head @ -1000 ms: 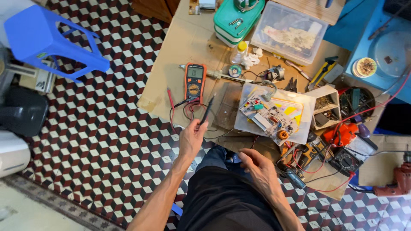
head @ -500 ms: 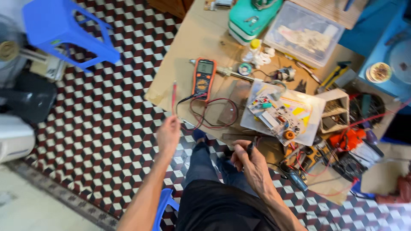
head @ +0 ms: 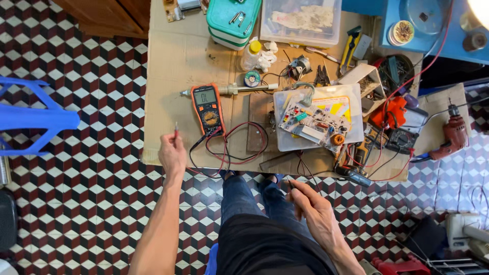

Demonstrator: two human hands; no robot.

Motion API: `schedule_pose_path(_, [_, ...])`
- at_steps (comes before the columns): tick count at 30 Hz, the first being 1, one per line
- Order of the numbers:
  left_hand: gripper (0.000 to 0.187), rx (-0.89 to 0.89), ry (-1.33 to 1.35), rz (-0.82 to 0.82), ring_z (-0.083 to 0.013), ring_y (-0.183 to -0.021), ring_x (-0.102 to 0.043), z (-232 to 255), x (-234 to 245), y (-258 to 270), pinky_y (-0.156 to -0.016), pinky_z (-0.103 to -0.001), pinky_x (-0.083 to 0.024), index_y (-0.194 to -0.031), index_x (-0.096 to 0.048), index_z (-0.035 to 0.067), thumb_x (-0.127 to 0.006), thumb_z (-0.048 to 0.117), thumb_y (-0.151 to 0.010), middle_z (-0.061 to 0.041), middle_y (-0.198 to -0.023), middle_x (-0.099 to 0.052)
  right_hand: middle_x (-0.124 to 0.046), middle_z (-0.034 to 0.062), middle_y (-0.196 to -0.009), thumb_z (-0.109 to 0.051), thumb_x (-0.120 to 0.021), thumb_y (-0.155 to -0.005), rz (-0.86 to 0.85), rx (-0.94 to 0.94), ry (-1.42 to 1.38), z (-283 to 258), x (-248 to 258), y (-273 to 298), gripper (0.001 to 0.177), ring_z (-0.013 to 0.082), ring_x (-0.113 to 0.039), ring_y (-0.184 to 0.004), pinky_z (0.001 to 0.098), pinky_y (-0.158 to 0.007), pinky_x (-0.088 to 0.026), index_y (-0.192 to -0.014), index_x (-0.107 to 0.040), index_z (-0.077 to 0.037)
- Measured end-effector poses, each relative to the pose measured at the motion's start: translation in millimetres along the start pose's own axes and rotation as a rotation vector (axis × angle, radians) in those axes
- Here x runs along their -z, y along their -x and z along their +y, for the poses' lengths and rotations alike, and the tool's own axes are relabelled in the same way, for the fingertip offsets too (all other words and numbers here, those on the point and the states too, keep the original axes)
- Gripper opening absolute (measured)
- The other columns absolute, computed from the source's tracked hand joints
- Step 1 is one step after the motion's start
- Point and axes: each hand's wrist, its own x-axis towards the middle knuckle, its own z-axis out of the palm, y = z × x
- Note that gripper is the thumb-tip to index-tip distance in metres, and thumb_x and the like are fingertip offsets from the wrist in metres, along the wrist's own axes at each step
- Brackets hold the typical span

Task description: The person tests a circuit board using a multimeter, connecting probes to various points and observing the display. They handle the board, flip it over, and move it between work surfaces while continuing to probe components.

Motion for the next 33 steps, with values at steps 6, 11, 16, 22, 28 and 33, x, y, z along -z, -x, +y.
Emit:
schedule_pose_path(6, [0.030, -0.152, 0.611, -0.713, -0.0145, -0.099, -0.071, 133, 58, 108, -0.085, -0.030, -0.058, -0.129, -0.065, 0.006, -0.060, 0.017, -0.102, -0.008, -0.113, -0.076, -0.068, 0.0054, -0.089, -0.024, -0.054, -0.100, -0.074, 0.028, -0.323, -37, -41, 1, 0.051, 0.0072, -0.050, -0.061, 0.0217, -0.048, -0.038, -0.146, -0.053, -0.002])
schedule_pose_path(11, [0.029, -0.231, 0.620, -0.782, -0.0114, -0.101, -0.073, 194, 88, 139, -0.088, -0.027, -0.059, -0.127, -0.067, 0.006, -0.064, 0.015, -0.100, -0.006, -0.112, -0.077, -0.062, 0.0053, -0.081, -0.025, -0.055, -0.102, -0.165, 0.019, -0.572, -48, -50, 11, 0.052, 0.0075, -0.048, -0.057, 0.0208, -0.044, -0.034, -0.150, -0.051, -0.006])
schedule_pose_path(16, [0.028, -0.289, 0.554, -0.769, -0.0125, -0.099, -0.073, 186, 95, 141, -0.086, -0.027, -0.058, -0.128, -0.068, 0.006, -0.063, 0.013, -0.102, -0.006, -0.110, -0.078, -0.061, 0.0045, -0.081, -0.025, -0.054, -0.102, -0.201, 0.041, -0.654, -32, -56, 13, 0.048, 0.0077, -0.047, -0.055, 0.0205, -0.043, -0.032, -0.146, -0.055, -0.003])
schedule_pose_path(22, [0.030, -0.281, 0.570, -0.760, -0.0119, -0.106, -0.071, 171, 97, 153, -0.091, -0.027, -0.057, -0.130, -0.066, 0.006, -0.062, 0.010, -0.100, -0.007, -0.117, -0.076, -0.060, 0.0047, -0.076, -0.025, -0.054, -0.101, -0.151, 0.029, -0.602, -24, -64, 18, 0.045, 0.0089, -0.044, -0.051, 0.0221, -0.040, -0.030, -0.141, -0.059, -0.005])
schedule_pose_path(28, [0.029, -0.234, 0.634, -0.769, -0.0120, -0.107, -0.072, 168, 89, 163, -0.092, -0.027, -0.058, -0.129, -0.066, 0.005, -0.062, 0.009, -0.100, -0.008, -0.117, -0.076, -0.059, 0.0041, -0.074, -0.025, -0.055, -0.101, -0.155, 0.041, -0.599, -14, -58, 16, 0.043, 0.0079, -0.043, -0.051, 0.0213, -0.040, -0.029, -0.138, -0.061, -0.004])
schedule_pose_path(33, [0.030, -0.223, 0.679, -0.781, -0.0117, -0.108, -0.071, 174, 82, 164, -0.093, -0.027, -0.058, -0.130, -0.065, 0.004, -0.062, 0.010, -0.101, -0.008, -0.118, -0.075, -0.059, 0.0038, -0.074, -0.025, -0.056, -0.101, -0.146, 0.051, -0.607, -11, -51, 11, 0.042, 0.0078, -0.043, -0.050, 0.0208, -0.039, -0.028, -0.137, -0.062, -0.005])
